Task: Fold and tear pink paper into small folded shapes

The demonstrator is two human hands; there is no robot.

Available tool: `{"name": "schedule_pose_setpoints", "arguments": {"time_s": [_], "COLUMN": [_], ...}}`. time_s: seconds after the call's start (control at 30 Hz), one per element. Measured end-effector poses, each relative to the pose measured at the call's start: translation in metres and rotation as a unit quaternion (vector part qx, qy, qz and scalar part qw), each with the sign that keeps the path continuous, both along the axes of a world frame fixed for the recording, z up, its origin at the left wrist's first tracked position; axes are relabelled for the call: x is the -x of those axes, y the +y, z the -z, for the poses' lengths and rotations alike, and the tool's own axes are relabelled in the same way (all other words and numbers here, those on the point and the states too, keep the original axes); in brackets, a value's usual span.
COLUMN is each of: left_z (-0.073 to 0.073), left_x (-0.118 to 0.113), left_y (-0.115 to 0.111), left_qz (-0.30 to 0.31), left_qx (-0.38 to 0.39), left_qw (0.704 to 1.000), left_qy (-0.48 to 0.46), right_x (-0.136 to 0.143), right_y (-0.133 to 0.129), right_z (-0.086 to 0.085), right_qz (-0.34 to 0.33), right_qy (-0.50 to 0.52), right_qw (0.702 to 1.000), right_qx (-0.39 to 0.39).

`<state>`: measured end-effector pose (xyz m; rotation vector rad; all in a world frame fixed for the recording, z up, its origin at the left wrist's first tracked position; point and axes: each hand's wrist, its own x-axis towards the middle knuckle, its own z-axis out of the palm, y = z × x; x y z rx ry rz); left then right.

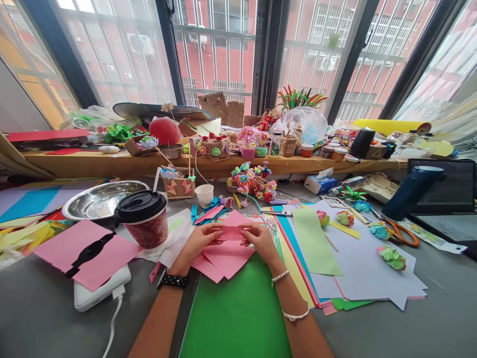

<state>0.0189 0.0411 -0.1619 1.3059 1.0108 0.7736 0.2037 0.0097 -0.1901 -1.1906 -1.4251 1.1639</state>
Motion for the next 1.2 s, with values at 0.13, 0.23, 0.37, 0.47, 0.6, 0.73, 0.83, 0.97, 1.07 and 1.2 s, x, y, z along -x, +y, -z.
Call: {"name": "schedule_pose_setpoints", "arguments": {"time_s": [0.13, 0.23, 0.37, 0.47, 0.6, 0.73, 0.83, 0.97, 1.07, 1.2], "left_z": [0.001, -0.002, -0.003, 0.000, 0.005, 0.005, 0.005, 0.009, 0.013, 0.012], "left_x": [0.001, 0.002, -0.001, -0.004, -0.006, -0.007, -0.007, -0.009, -0.009, -0.010], "left_y": [-0.001, -0.005, -0.010, -0.010, -0.009, -0.011, -0.012, -0.010, -0.009, -0.011], "left_qz": [0.000, 0.004, 0.026, 0.037, 0.036, 0.023, 0.025, 0.030, 0.038, 0.053], "left_qx": [0.000, 0.002, 0.013, 0.018, 0.005, -0.028, -0.047, -0.062, -0.071, -0.080], "left_qw": [1.000, 0.999, 0.998, 0.998, 0.999, 0.999, 0.999, 0.998, 0.996, 0.994], "left_qy": [-0.023, -0.042, -0.053, -0.038, -0.017, -0.015, -0.011, 0.014, 0.038, 0.060], "right_x": [-0.002, -0.003, -0.003, -0.003, -0.001, 0.003, 0.006, 0.007, 0.006, 0.006], "right_y": [0.000, 0.000, 0.001, -0.001, -0.005, -0.009, -0.008, -0.003, -0.001, -0.003], "right_z": [0.001, 0.003, 0.006, 0.005, -0.002, -0.008, -0.006, 0.003, 0.007, 0.006], "right_qz": [-0.015, -0.018, -0.018, -0.020, -0.022, -0.031, -0.028, -0.014, -0.007, 0.002], "right_qy": [0.006, 0.007, 0.001, -0.006, -0.010, -0.013, -0.030, -0.053, -0.059, -0.064], "right_qw": [1.000, 1.000, 1.000, 0.999, 0.999, 0.998, 0.999, 0.998, 0.998, 0.997], "right_qx": [-0.006, -0.013, -0.025, -0.033, -0.043, -0.044, -0.025, 0.005, 0.020, 0.031]}}
